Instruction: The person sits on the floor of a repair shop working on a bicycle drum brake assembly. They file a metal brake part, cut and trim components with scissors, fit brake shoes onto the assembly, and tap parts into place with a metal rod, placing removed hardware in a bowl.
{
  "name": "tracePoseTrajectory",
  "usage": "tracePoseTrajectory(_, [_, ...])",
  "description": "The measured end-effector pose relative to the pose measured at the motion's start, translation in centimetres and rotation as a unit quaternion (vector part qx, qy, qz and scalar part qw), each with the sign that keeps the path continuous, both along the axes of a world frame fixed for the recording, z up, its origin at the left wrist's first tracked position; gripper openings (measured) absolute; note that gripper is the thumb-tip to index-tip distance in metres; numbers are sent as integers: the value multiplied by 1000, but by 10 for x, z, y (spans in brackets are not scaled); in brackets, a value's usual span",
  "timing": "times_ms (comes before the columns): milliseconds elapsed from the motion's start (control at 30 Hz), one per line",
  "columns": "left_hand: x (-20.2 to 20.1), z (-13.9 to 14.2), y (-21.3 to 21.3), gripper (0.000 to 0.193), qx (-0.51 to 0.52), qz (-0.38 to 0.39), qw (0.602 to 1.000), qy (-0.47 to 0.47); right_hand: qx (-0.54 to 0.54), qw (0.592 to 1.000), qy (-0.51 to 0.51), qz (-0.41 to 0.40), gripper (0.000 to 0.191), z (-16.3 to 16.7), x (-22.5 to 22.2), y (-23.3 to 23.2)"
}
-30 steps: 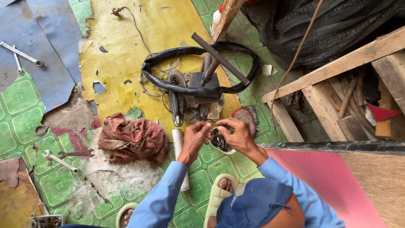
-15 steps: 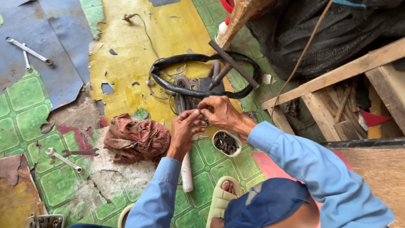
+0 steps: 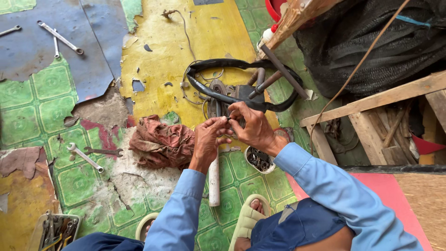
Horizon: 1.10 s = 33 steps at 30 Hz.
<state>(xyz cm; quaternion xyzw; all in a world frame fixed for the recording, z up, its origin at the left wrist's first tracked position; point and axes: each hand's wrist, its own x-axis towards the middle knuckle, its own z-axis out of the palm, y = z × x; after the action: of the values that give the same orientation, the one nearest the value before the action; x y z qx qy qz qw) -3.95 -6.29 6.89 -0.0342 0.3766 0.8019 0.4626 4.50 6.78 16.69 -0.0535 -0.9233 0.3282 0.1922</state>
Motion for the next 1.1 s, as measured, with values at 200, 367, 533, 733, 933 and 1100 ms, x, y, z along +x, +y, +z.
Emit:
tracePoseTrajectory(200, [1, -7, 2, 22, 6, -10, 1000, -28, 74, 997, 27, 20, 33, -2, 3, -3])
tracePoseTrajectory(367, [0, -13, 0, 23, 64, -24, 995, -66, 55, 996, 66, 33, 35, -1, 6, -2])
tracePoseTrajectory(533, [0, -12, -1, 23, 94, -21, 993, -63, 28, 997, 62, 27, 31, 1, 7, -3])
tracePoseTrajectory(733, [1, -8, -1, 22, 98, -1, 994, -46, 24, 997, 73, 31, 26, 3, 7, -3])
tracePoseTrajectory(933, [4, -8, 0, 25, 82, 21, 996, -25, 39, 996, 72, 22, 24, 9, 8, -5])
tracePoseTrajectory(1100, [6, -9, 0, 24, 91, 38, 995, -13, 104, 989, 102, 33, 18, 15, 7, -6])
